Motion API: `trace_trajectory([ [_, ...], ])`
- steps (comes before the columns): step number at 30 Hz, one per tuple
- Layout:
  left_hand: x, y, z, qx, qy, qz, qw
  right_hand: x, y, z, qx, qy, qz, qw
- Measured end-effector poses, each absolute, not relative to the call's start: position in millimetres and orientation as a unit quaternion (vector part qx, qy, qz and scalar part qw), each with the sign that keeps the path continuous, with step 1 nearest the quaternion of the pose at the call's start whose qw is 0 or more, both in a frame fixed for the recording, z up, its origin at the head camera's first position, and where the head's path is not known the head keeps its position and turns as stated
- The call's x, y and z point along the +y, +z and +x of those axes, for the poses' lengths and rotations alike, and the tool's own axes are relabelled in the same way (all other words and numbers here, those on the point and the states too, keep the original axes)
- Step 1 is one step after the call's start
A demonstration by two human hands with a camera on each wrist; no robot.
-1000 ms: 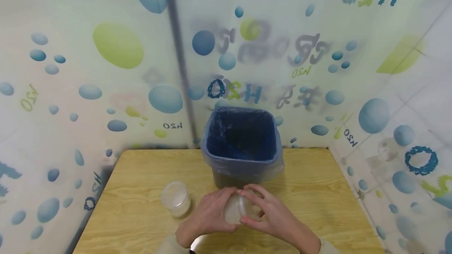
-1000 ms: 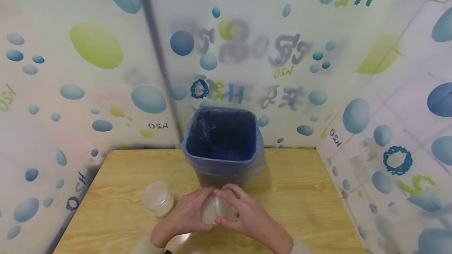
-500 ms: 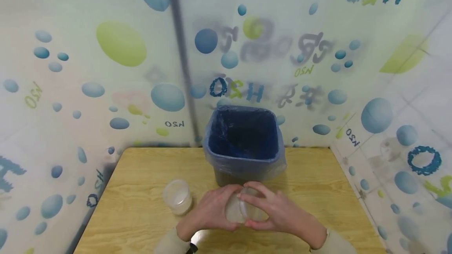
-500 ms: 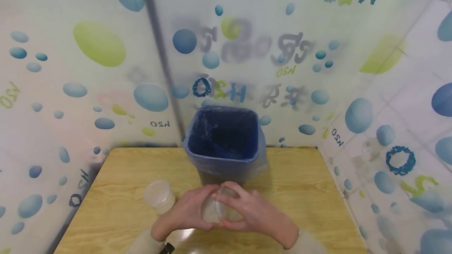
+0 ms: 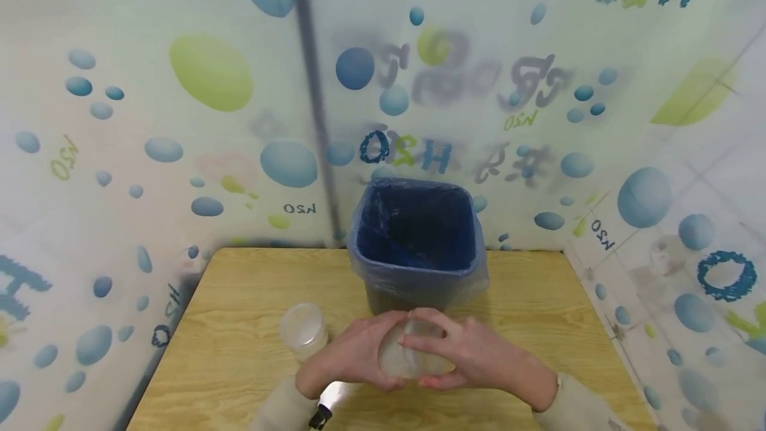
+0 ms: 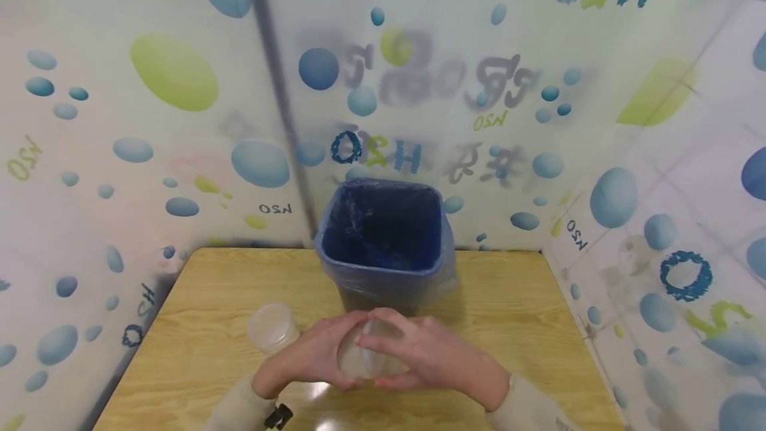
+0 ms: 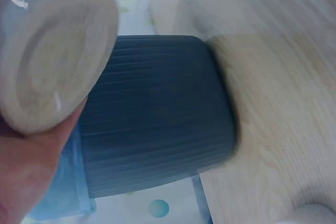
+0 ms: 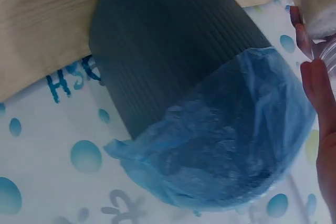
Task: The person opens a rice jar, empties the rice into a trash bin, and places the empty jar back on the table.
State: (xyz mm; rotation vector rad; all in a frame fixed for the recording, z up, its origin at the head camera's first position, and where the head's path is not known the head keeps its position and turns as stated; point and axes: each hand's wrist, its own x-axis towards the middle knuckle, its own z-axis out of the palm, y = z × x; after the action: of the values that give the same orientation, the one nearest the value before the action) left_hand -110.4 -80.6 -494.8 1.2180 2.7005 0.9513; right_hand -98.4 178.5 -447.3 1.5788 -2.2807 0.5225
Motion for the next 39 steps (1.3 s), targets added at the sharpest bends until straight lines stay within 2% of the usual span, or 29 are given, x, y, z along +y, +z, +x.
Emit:
trace_trajectory([
  [5, -73, -504, -109, 0.875, 0.312, 0.365, -0.062, 178, -454, -103, -0.819, 0.217, 0.515, 0.134],
  [11, -63, -510, -101, 0.888, 0.299, 0.314, -0.151, 163, -454, -92, -0.883, 0.28, 0.363, 0.104],
  [15, -58, -513, -95, 0.893, 0.291, 0.284, -0.193, 148, -455, -84, -0.912, 0.271, 0.275, 0.138],
  [19, -53, -511, -91, 0.889, 0.287, 0.274, -0.228, 139, -461, -80, -0.917, 0.258, 0.229, 0.199],
  [25, -50, -505, -90, 0.889, 0.285, 0.277, -0.229, 134, -462, -83, -0.911, 0.239, 0.221, 0.254],
  [39, -54, -502, -95, 0.861, 0.333, 0.319, -0.216, 141, -467, -98, -0.825, 0.267, 0.338, 0.366],
])
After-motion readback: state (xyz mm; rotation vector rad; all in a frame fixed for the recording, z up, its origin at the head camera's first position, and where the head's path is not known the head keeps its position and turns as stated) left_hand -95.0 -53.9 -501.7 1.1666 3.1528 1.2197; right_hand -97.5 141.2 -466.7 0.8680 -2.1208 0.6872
